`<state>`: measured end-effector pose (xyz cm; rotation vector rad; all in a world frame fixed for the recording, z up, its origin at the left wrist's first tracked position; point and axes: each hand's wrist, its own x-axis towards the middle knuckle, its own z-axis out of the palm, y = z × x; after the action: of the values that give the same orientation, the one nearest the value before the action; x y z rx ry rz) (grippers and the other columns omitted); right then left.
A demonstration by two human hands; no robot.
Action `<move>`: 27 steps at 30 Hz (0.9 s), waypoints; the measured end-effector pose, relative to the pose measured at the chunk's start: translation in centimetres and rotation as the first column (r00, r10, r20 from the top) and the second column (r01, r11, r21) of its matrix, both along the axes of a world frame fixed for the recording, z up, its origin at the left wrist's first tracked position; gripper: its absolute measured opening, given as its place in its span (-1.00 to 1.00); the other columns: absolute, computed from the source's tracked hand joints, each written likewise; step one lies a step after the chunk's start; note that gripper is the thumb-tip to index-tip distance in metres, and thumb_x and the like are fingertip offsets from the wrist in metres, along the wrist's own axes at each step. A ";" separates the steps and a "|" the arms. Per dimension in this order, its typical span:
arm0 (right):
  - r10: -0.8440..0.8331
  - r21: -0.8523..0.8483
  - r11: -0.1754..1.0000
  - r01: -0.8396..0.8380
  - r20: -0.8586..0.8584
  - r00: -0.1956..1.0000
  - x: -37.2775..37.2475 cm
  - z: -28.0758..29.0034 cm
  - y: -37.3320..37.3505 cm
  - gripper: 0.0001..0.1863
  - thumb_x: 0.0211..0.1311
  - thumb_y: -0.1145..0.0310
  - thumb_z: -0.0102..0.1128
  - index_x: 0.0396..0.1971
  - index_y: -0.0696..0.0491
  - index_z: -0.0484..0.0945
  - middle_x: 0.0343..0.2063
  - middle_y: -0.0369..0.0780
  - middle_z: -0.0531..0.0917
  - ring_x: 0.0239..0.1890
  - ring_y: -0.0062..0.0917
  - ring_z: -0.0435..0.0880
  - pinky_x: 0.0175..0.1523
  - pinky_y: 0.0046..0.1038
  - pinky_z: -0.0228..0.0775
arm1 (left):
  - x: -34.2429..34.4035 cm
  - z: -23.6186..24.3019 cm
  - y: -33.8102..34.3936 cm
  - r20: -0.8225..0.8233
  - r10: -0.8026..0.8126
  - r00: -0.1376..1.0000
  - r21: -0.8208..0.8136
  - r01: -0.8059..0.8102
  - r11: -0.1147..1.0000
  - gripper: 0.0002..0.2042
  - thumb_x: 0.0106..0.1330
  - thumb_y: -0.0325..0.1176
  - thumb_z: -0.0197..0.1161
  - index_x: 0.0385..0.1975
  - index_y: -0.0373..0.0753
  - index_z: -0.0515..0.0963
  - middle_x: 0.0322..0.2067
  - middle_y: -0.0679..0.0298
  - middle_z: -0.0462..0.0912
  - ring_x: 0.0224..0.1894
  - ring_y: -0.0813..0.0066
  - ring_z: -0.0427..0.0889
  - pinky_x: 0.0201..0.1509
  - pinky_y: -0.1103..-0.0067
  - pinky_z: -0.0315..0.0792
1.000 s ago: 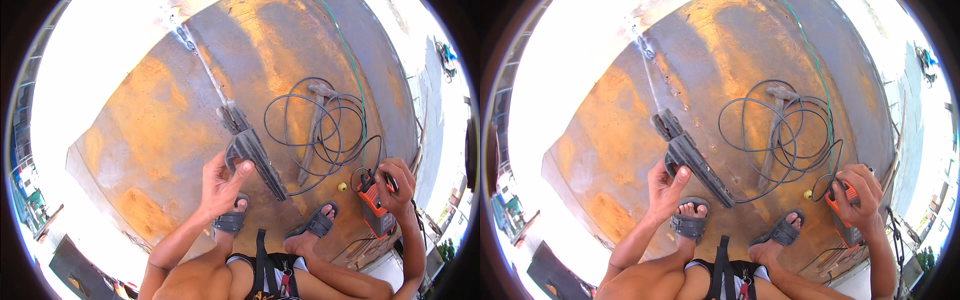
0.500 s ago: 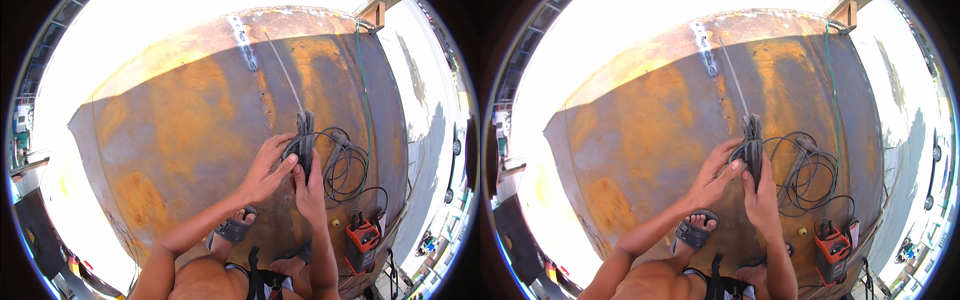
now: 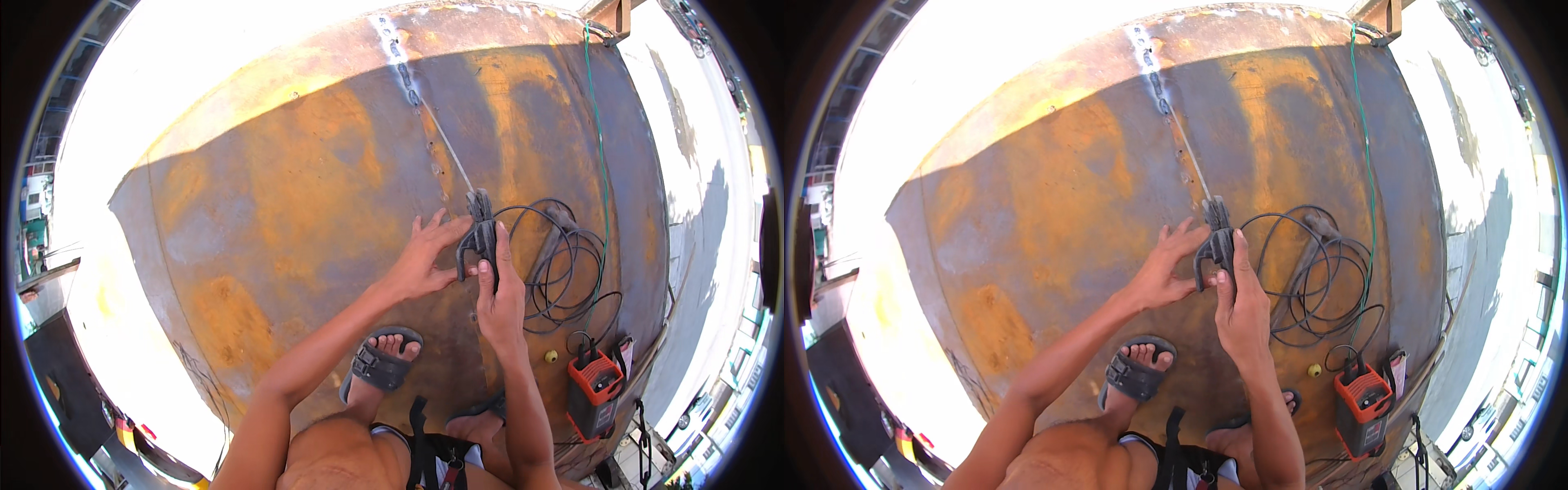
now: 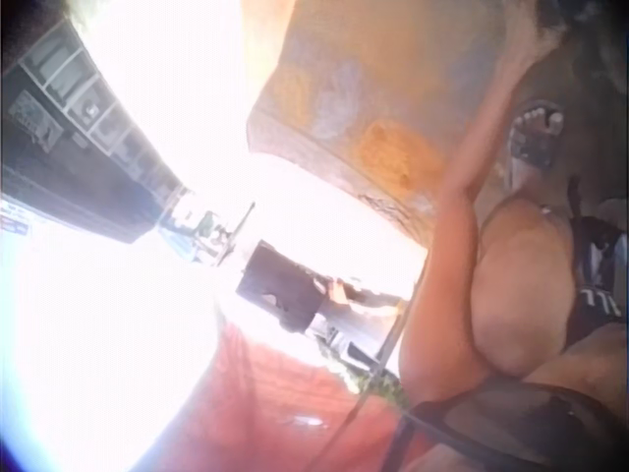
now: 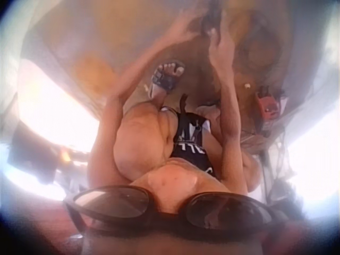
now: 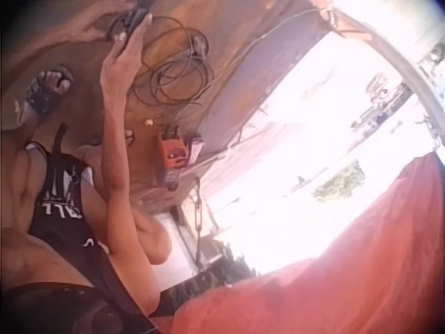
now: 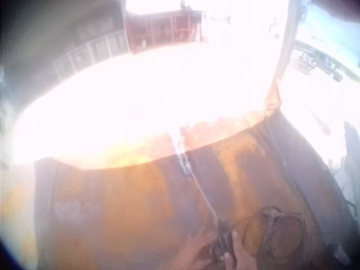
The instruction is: The person welds a seam on a large curved metal surface using a handheld welding torch and electrode. They pause to insert a new electrode, then continue welding and briefly tap the weld with a hammer.
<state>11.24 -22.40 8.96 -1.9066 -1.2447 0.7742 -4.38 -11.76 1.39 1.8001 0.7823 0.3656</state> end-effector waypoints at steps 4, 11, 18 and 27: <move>0.014 0.008 1.000 -0.015 0.035 0.999 -0.2 -0.3 0.0 -0.36 0.68 0.40 0.08 0.67 -0.01 0.22 0.27 0.08 0.67 0.20 0.03 0.75 0.22 -0.16 0.60 | -0.3 -1.3 -0.2 0.019 0.009 1.000 -0.077 -0.008 0.997 -0.20 0.36 0.01 0.54 0.55 -0.15 0.41 0.58 0.07 0.40 0.68 -0.32 0.10 0.62 -0.42 -0.20; 0.023 -0.003 1.000 -0.023 0.072 0.997 -0.3 -0.6 0.1 -0.34 0.67 0.40 0.09 0.68 -0.08 0.20 0.06 0.05 0.73 0.03 0.04 0.77 0.09 -0.10 0.61 | -0.4 -0.7 0.0 -0.013 0.012 1.000 -0.128 -0.014 0.992 -0.21 0.35 -0.06 0.56 0.54 -0.19 0.42 0.54 0.05 0.45 0.69 -0.19 0.14 0.67 -0.29 -0.15; 0.025 -0.004 1.000 -0.025 0.069 0.997 -0.2 -0.8 -0.1 -0.33 0.67 0.39 0.09 0.68 -0.08 0.19 0.02 0.04 0.73 -0.02 0.07 0.77 0.03 -0.08 0.60 | -0.5 -0.8 -0.2 -0.030 0.019 0.999 -0.110 -0.023 0.994 -0.22 0.34 -0.11 0.57 0.53 -0.22 0.43 0.53 -0.02 0.46 0.69 -0.11 0.18 0.69 -0.23 -0.10; 0.014 0.015 1.000 -0.016 0.086 0.996 -0.4 -0.8 0.7 -0.33 0.67 0.39 0.09 0.69 -0.08 0.19 -0.02 0.04 0.74 -0.05 0.05 0.77 0.02 -0.08 0.60 | -0.3 -0.4 0.2 -0.007 0.059 0.998 -0.116 -0.060 0.991 -0.26 0.35 -0.14 0.57 0.49 -0.23 0.46 0.52 -0.05 0.47 0.62 -0.13 0.33 0.67 -0.06 0.10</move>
<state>10.83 -21.75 8.11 -1.9378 -1.3147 0.6948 -4.70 -11.52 0.94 1.6721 0.8441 0.3488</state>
